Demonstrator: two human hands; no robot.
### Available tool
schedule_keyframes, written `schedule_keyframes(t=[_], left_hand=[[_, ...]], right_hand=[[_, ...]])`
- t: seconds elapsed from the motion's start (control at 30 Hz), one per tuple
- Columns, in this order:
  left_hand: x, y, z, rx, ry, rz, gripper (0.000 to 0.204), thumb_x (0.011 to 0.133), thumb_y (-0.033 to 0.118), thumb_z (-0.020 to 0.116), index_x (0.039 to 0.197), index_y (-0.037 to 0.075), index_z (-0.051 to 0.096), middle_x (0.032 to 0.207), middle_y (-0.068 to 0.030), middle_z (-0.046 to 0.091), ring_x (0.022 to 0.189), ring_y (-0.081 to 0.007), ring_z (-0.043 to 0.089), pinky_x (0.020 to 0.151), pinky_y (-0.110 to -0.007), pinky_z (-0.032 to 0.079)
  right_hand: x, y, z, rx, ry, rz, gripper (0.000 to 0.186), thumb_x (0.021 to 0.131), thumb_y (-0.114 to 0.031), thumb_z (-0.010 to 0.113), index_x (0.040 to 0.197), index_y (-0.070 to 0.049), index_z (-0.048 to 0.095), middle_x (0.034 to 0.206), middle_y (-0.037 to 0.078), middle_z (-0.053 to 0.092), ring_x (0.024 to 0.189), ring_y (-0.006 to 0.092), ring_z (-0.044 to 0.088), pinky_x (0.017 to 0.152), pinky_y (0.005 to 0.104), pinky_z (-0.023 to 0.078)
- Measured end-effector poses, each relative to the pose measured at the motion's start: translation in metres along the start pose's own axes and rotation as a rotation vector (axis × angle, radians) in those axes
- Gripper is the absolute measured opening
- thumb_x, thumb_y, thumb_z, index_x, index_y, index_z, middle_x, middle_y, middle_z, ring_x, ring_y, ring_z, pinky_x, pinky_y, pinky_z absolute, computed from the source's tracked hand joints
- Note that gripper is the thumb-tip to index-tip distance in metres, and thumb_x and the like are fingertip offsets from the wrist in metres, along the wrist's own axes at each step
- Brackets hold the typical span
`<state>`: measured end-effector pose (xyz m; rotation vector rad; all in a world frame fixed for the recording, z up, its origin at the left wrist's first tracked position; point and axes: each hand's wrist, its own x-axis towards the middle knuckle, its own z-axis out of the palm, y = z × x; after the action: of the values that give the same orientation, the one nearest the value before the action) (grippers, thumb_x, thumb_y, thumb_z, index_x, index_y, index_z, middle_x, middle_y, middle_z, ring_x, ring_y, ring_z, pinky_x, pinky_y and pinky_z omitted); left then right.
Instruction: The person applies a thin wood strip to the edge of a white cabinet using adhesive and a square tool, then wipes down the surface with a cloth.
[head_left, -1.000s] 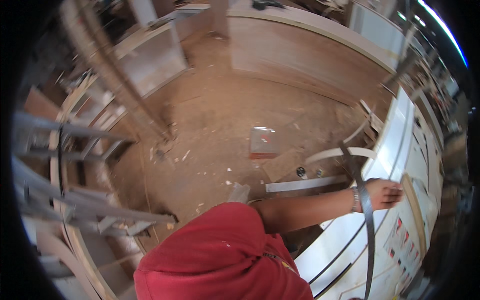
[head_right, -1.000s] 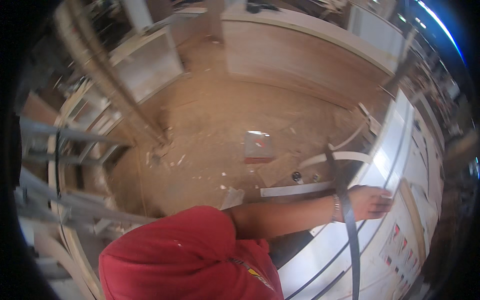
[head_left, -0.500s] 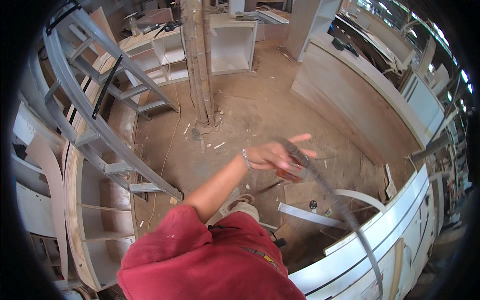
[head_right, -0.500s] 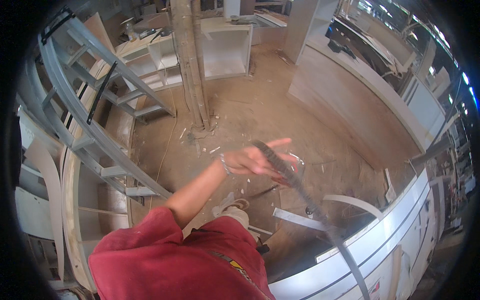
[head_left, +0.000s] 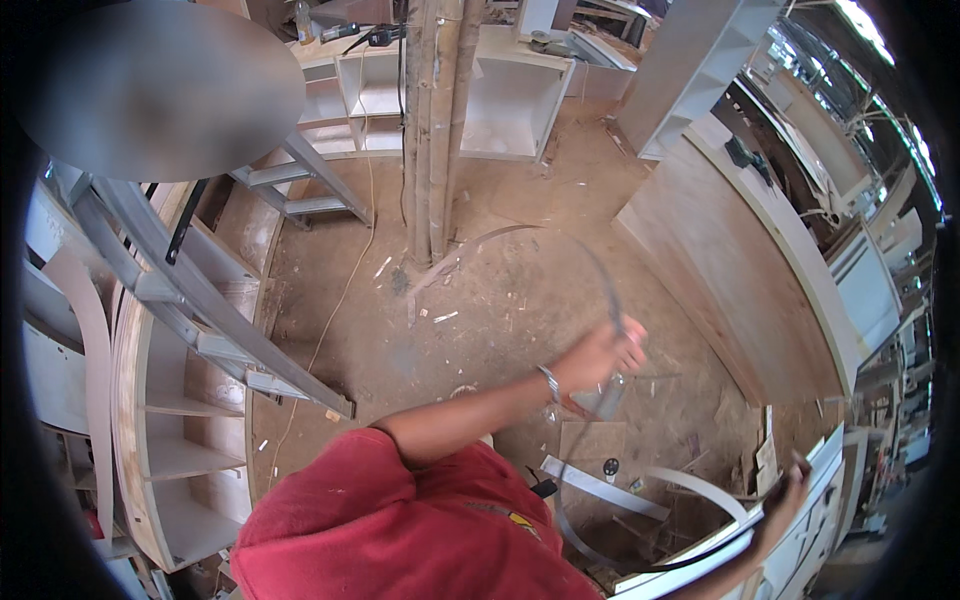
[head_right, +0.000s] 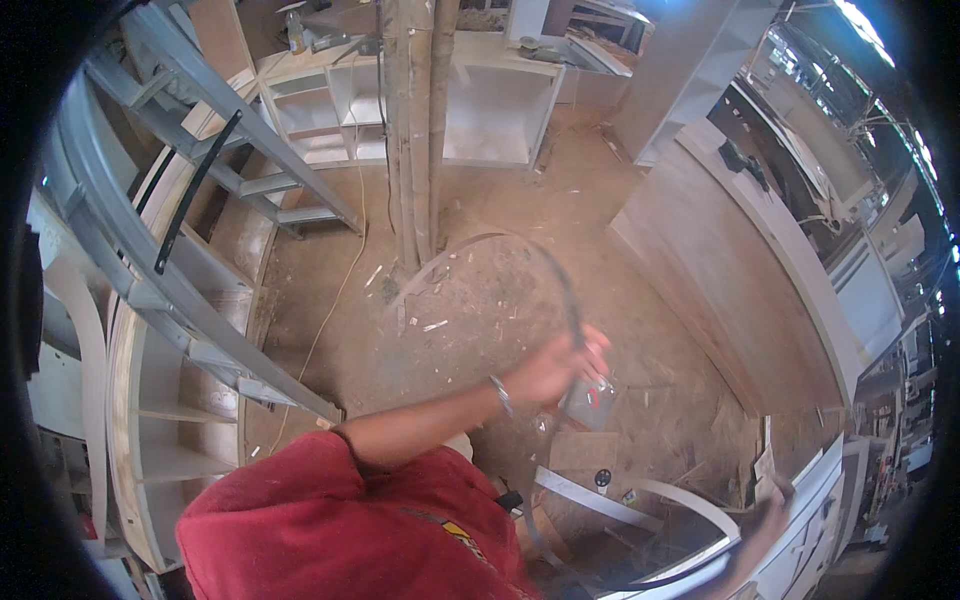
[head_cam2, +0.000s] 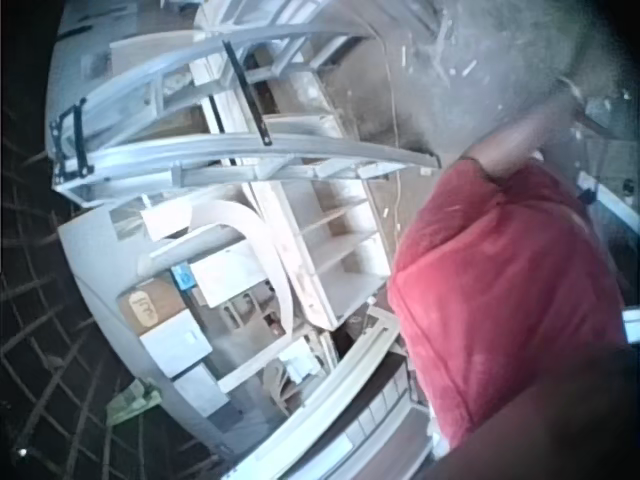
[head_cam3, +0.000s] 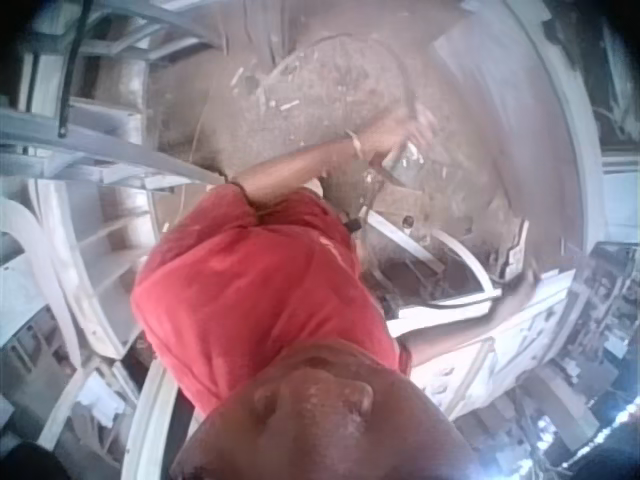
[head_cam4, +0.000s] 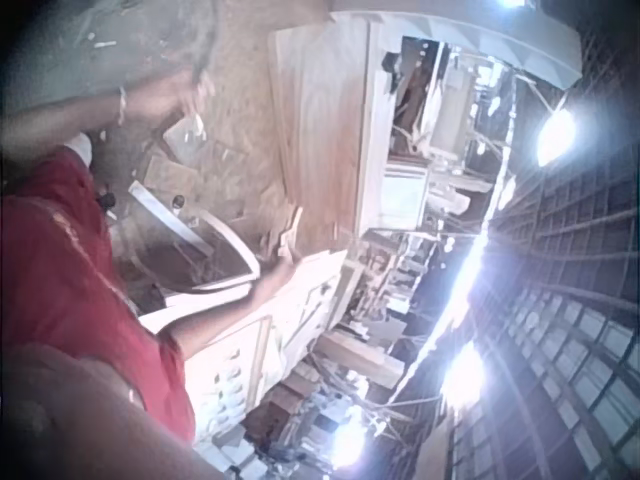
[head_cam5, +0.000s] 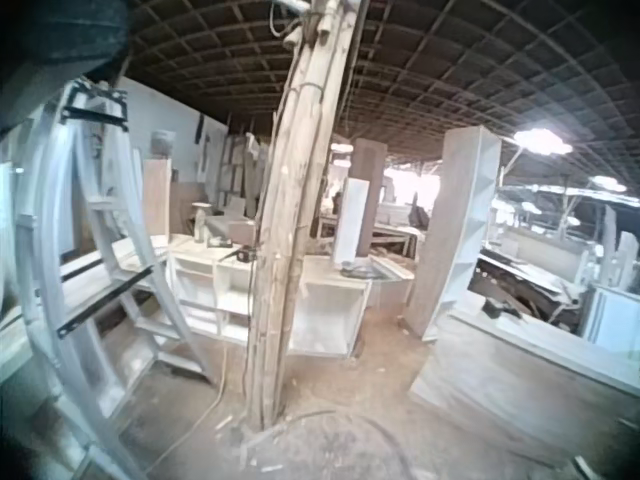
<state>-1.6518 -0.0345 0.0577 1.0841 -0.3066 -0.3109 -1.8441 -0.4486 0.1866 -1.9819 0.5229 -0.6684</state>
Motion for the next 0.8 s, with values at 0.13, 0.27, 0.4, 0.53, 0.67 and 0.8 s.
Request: schedule_keyframes(t=[0.13,0.27,0.4,0.53,0.67,0.8], left_hand=[[0.049,0.013,0.037,0.574,-0.281,0.154,0.037,0.103,0.031,0.054,0.119,-0.002,0.053,0.1,-0.023,0.068,0.101,-0.0384,0.068,0.093,-0.047,0.051],[0.114,0.039,0.024,0.927,-0.595,-0.087,0.045,0.102,0.032,0.055,0.127,-0.005,0.048,0.111,-0.0261,0.065,0.109,-0.0429,0.063,0.099,-0.048,0.048],[0.192,0.04,-0.036,0.807,-0.746,-0.11,0.058,0.102,0.034,0.056,0.141,-0.005,0.039,0.13,-0.0254,0.058,0.121,-0.0382,0.059,0.104,-0.045,0.046],[0.304,-0.033,-0.135,-0.485,-0.647,-0.245,0.065,0.102,0.031,0.055,0.152,-0.002,0.029,0.144,-0.0187,0.052,0.131,-0.0319,0.054,0.11,-0.044,0.043],[0.453,0.024,-0.19,-0.858,-0.146,-0.221,0.048,0.1,0.027,0.059,0.141,0.005,0.045,0.135,-0.0143,0.057,0.123,-0.0255,0.059,0.109,-0.04,0.045],[0.631,0.02,-0.247,-0.592,0.326,-0.178,0.025,0.102,0.025,0.052,0.114,0.007,0.066,0.106,-0.0084,0.07,0.099,-0.02,0.066,0.095,-0.035,0.05]], right_hand=[[0.033,-0.121,0.218,-0.091,-0.432,0.098,0.037,0.105,-0.036,0.056,0.126,-0.005,0.062,0.084,-0.002,0.057,0.062,0.004,0.042,0.053,0.0211,0.032],[0.078,-0.138,0.346,-0.107,-0.562,-0.11,0.033,0.104,-0.029,0.058,0.121,-0.001,0.061,0.088,0.001,0.061,0.069,0.0066,0.048,0.062,0.0226,0.039],[0.135,-0.113,0.391,-0.018,-0.553,-0.033,0.034,0.1,-0.022,0.065,0.124,0.002,0.059,0.091,-0.001,0.06,0.079,0.0077,0.051,0.069,0.0236,0.042],[0.207,-0.076,0.408,0.057,-0.529,0.08,0.034,0.096,-0.02,0.069,0.122,0.001,0.06,0.091,-0.004,0.057,0.079,0.0064,0.05,0.068,0.0217,0.04],[0.29,-0.023,0.437,0.14,-0.496,0.218,0.035,0.094,-0.022,0.072,0.12,-0.001,0.063,0.091,-0.005,0.056,0.078,0.0057,0.048,0.067,0.0203,0.037],[0.426,0.043,0.506,0.17,-0.477,0.193,0.033,0.095,-0.023,0.071,0.12,-0.003,0.064,0.086,-0.006,0.054,0.072,0.0053,0.046,0.061,0.0218,0.036]])
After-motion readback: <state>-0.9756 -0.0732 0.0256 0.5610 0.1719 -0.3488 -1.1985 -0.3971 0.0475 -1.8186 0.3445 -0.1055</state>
